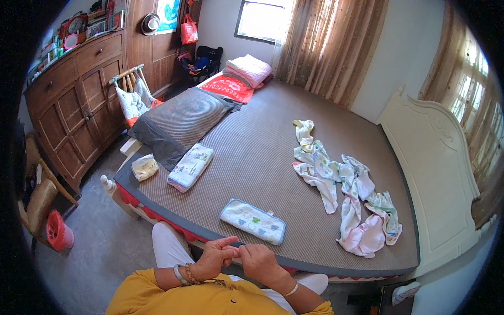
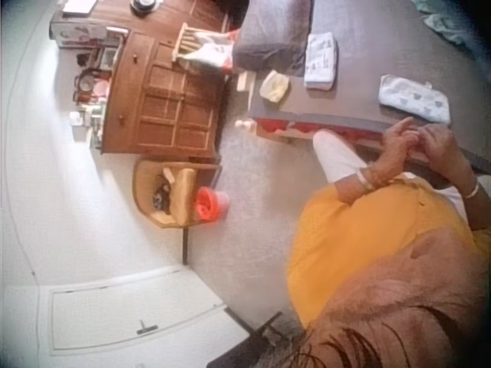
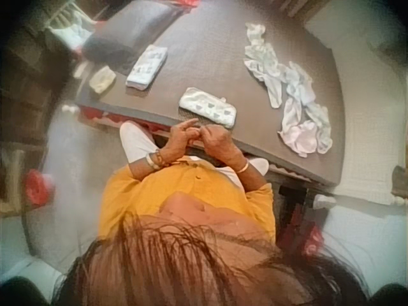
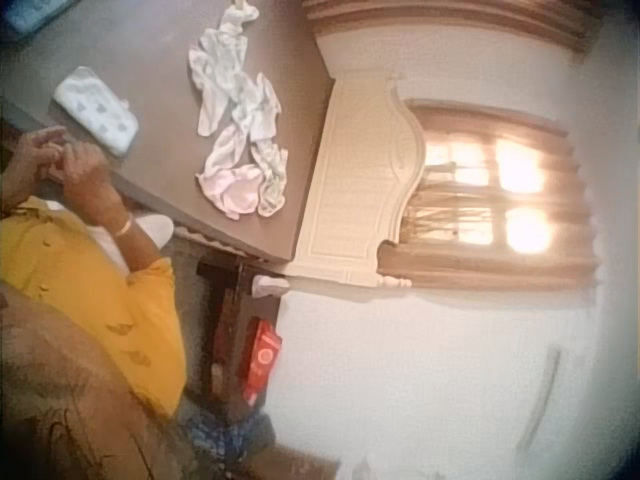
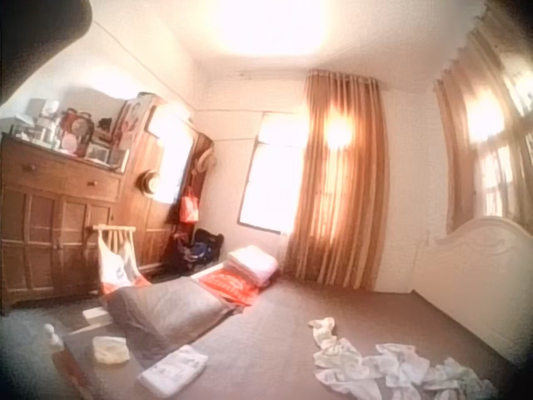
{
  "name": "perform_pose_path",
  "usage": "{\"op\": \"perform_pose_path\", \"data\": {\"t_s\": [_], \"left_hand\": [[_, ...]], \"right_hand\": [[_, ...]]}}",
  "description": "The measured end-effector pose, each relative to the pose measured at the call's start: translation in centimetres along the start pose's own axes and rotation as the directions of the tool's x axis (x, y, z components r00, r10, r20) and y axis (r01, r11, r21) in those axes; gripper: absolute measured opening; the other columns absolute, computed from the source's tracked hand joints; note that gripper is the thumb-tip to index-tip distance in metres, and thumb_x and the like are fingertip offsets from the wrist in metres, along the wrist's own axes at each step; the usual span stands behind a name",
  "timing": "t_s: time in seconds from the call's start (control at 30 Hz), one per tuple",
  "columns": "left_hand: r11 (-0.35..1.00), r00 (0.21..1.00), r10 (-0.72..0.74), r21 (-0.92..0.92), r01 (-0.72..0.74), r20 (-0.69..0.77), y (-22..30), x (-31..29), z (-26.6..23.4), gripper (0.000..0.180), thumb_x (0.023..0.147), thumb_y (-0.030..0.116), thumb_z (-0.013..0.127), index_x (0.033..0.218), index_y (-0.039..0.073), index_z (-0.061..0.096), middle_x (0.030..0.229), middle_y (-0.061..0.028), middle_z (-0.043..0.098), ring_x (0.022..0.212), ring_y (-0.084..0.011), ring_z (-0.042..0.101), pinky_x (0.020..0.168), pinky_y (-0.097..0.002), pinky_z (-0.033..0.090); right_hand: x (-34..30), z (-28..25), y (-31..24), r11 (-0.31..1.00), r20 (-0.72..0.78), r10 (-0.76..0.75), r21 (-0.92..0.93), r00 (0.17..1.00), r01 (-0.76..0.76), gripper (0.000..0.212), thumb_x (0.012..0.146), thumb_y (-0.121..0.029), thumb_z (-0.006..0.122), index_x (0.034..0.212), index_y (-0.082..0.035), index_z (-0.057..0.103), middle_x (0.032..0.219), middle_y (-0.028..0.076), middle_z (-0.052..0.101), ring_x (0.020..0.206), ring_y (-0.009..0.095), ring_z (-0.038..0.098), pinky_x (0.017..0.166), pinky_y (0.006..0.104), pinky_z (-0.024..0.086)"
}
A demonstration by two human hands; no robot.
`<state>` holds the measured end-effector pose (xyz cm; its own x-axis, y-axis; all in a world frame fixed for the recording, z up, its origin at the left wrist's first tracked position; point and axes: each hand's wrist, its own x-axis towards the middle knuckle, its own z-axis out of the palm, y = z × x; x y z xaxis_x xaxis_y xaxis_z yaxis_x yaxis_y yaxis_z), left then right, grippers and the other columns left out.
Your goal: The person folds items of clothing by hand on a bed, smoothing and stacking them one by one.
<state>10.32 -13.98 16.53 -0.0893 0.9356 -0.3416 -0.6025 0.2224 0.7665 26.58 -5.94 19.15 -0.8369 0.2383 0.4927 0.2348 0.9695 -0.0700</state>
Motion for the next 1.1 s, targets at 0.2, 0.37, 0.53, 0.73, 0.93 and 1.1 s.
{"op": "perform_pose_path", "data": {"t_s": [0.2, 0.37, 0.53, 0.73, 0.93, 1.1], "left_hand": [[1.0, 1.0, 0.001, 0.024, -0.001, -0.001, 0.0, 0.0, 0.1, 0.054, 0.09, 0.004, 0.068, 0.14, -0.005, 0.048, 0.093, -0.0112, 0.072, 0.059, -0.0079, 0.052, 0.051, -0.0185, 0.045], [1.0, 1.0, 0.001, 0.026, -0.001, -0.006, 0.0, 0.0, 0.2, 0.054, 0.09, 0.004, 0.068, 0.14, -0.005, 0.048, 0.095, -0.0116, 0.072, 0.059, -0.0078, 0.052, 0.051, -0.0186, 0.045], [0.999, 1.0, 0.009, 0.053, -0.009, -0.006, 0.0, -0.1, 0.1, 0.054, 0.091, 0.003, 0.067, 0.14, -0.005, 0.048, 0.096, -0.0117, 0.073, 0.059, -0.0073, 0.052, 0.051, -0.0185, 0.044], [0.998, 1.0, -0.013, 0.058, 0.014, -0.017, -0.1, -0.2, 0.1, 0.055, 0.09, 0.001, 0.066, 0.141, -0.005, 0.047, 0.094, -0.0106, 0.072, 0.059, -0.0068, 0.051, 0.051, -0.0186, 0.043], [0.995, 0.999, -0.047, 0.087, 0.047, -0.003, 0.1, -0.6, 0.2, 0.055, 0.09, 0.001, 0.066, 0.141, -0.005, 0.047, 0.093, -0.0099, 0.072, 0.059, -0.0073, 0.05, 0.052, -0.0193, 0.043], [0.993, 0.994, -0.105, 0.059, 0.103, 0.029, 0.2, -0.9, 0.1, 0.054, 0.09, 0.001, 0.066, 0.141, -0.004, 0.048, 0.093, -0.0094, 0.071, 0.061, -0.0073, 0.051, 0.053, -0.0195, 0.045]], "right_hand": [[-0.3, 0.3, -0.1, 1.0, 0.009, 0.029, 0.006, 1.0, -0.029, 0.008, 0.088, -0.009, 0.063, 0.083, -0.003, 0.062, 0.068, 0.011, 0.059, 0.061, 0.024, 0.061, 0.052, 0.0343, 0.048], [-0.5, 0.2, 0.0, 0.998, 0.023, 0.048, 0.03, 0.999, -0.049, 0.009, 0.089, -0.009, 0.064, 0.083, -0.003, 0.062, 0.068, 0.012, 0.06, 0.061, 0.023, 0.062, 0.052, 0.0327, 0.048], [-0.5, 0.0, -0.1, 0.998, 0.04, 0.061, 0.028, 0.997, -0.062, 0.008, 0.089, -0.009, 0.065, 0.083, -0.003, 0.063, 0.069, 0.012, 0.061, 0.062, 0.023, 0.062, 0.052, 0.0325, 0.048], [-0.5, -0.4, -0.1, 0.999, 0.094, 0.051, 0.012, 0.994, -0.053, 0.007, 0.087, -0.009, 0.068, 0.086, -0.003, 0.066, 0.069, 0.011, 0.062, 0.062, 0.023, 0.063, 0.053, 0.0322, 0.049], [-0.5, -0.9, 0.2, 0.999, 0.116, -0.031, 0.035, 0.993, 0.027, 0.007, 0.086, -0.008, 0.069, 0.083, -0.003, 0.066, 0.067, 0.011, 0.061, 0.06, 0.021, 0.062, 0.051, 0.0307, 0.049], [-0.5, -1.2, 0.3, 0.996, 0.124, -0.067, 0.065, 0.99, 0.059, 0.007, 0.086, -0.007, 0.068, 0.081, -0.003, 0.065, 0.066, 0.011, 0.059, 0.06, 0.021, 0.061, 0.051, 0.0307, 0.049]]}}
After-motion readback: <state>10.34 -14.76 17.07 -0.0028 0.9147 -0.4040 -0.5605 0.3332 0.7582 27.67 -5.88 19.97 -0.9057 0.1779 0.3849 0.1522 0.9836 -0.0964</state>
